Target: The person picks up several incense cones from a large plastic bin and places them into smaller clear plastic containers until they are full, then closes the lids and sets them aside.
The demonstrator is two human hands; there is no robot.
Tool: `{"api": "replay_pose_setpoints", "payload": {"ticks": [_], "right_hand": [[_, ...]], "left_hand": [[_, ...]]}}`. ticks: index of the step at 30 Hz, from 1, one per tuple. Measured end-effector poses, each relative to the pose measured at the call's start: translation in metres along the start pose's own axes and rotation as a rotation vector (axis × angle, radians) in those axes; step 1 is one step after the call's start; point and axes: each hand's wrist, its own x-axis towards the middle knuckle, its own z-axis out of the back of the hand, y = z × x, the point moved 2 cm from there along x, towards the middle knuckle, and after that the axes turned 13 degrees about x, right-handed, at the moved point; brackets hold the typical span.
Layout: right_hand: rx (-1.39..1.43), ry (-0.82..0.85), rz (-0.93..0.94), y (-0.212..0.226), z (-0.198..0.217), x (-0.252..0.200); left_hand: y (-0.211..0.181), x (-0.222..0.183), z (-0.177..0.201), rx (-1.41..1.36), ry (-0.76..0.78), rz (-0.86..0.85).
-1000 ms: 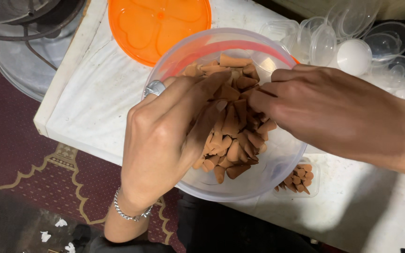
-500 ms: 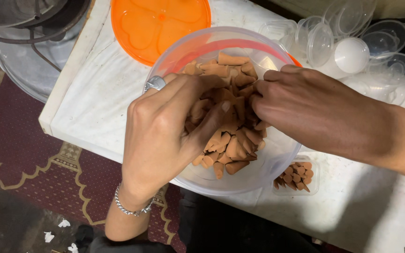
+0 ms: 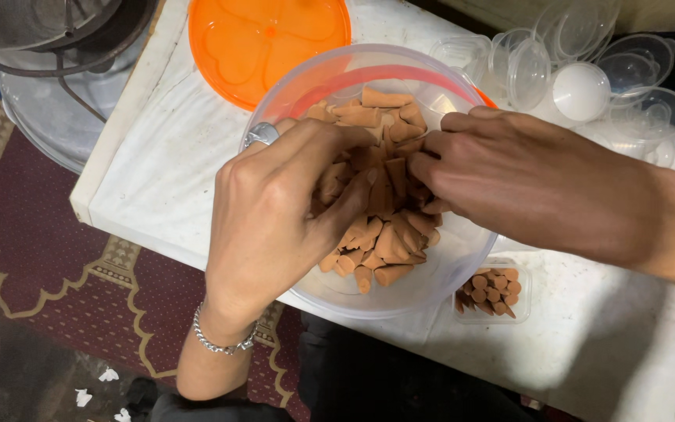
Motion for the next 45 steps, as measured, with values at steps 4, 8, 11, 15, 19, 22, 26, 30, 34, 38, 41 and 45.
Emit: {"api": "replay_pose_setpoints", "payload": {"ticks": [4,8,11,15,19,22,26,30,34,38,41,45], "right_hand": [[0.047,-0.045,-0.003,-0.002,0.005,-0.007],[0.282,0.065,-0.118,-0.005,0.007,-0.014],[0.341,0.094,-0.112,-0.004,0.005,-0.015],[0.329,-0.050,-0.060,-0.005,0.000,-0.021],[0.413,0.006,-0.211,-0.004,0.005,-0.024],[0.414,-0.078,-0.173,-0.006,0.002,-0.026],[0.419,-0.146,-0.117,-0.011,-0.001,-0.029],[0.497,-0.348,-0.026,-0.015,0.004,-0.037],[0.532,-0.448,-0.013,-0.018,0.009,-0.047],[0.551,-0.549,0.064,-0.016,0.011,-0.058],[0.579,-0.583,0.084,-0.014,0.011,-0.067],[0.567,-0.641,0.096,-0.012,0.005,-0.077]], "left_hand": [[0.000,0.000,-0.003,0.077,0.053,0.005],[0.001,-0.001,-0.009,0.190,0.136,-0.032],[0.003,-0.004,-0.013,0.305,0.166,-0.069],[0.001,-0.003,-0.011,0.344,0.147,-0.113],[-0.001,-0.002,-0.007,0.336,0.150,-0.072],[-0.004,0.000,-0.002,0.272,0.142,-0.101],[-0.011,-0.005,-0.002,0.257,0.228,-0.164],[-0.022,-0.013,-0.015,0.453,0.286,-0.253],[-0.026,-0.012,-0.022,0.520,0.322,-0.345],[-0.027,-0.011,-0.025,0.590,0.438,-0.437],[-0.029,-0.010,-0.024,0.544,0.456,-0.465],[-0.031,-0.008,-0.025,0.439,0.516,-0.474]]}}
